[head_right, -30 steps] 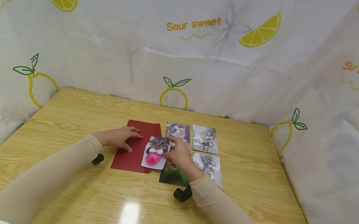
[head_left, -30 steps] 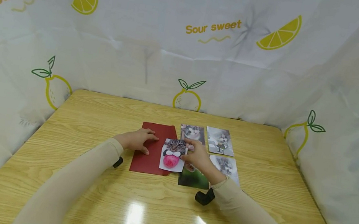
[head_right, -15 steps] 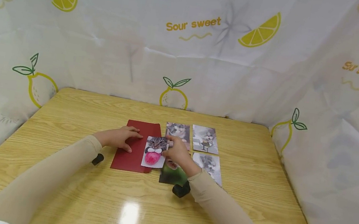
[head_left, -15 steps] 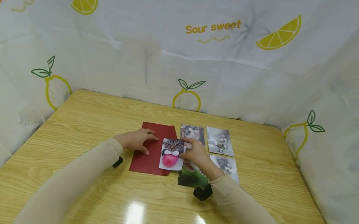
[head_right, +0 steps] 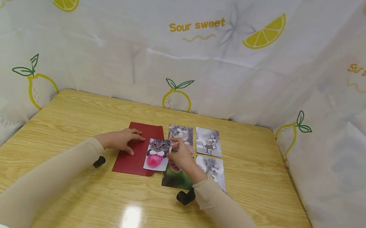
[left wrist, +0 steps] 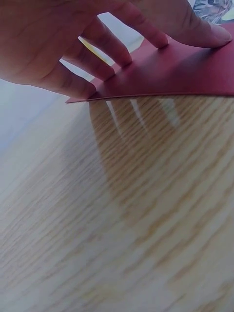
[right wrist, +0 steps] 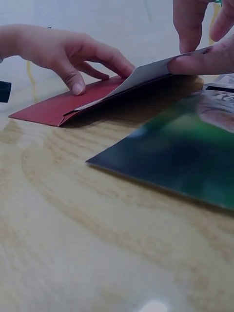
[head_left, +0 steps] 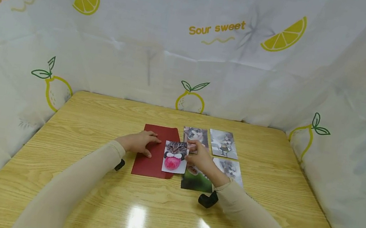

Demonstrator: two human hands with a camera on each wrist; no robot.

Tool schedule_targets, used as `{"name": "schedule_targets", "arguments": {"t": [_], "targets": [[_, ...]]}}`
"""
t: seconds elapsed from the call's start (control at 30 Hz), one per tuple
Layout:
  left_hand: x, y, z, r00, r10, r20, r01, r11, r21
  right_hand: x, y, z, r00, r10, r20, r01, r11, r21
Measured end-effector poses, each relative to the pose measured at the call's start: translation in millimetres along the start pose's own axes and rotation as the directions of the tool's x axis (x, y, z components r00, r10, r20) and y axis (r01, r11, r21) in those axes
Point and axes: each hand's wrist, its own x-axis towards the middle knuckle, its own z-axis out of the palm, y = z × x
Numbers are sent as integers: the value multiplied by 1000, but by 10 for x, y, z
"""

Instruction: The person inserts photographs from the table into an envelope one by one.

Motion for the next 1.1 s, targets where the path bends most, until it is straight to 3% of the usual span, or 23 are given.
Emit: {"name": "schedule_targets", "arguments": {"t": [0.07, 0.23, 0.6, 1.1], "targets": [[2, 4, 1, 1000, -2, 0, 2, 1000, -1, -18, 12, 2, 1000, 2, -6, -2, 999, 35], [10, -2, 3, 1000, -4, 5, 4, 1000, -2, -12, 5, 21, 998, -31, -59, 29, 999, -33], [30, -19, 9, 1000, 3, 0, -3, 1000, 6, 101, -44, 91, 994, -48, -94, 36, 991, -126], [19, 4, -5, 1000, -4, 2, 4, 1000, 0, 235, -64, 201, 997, -21, -79, 16, 998, -66]]}}
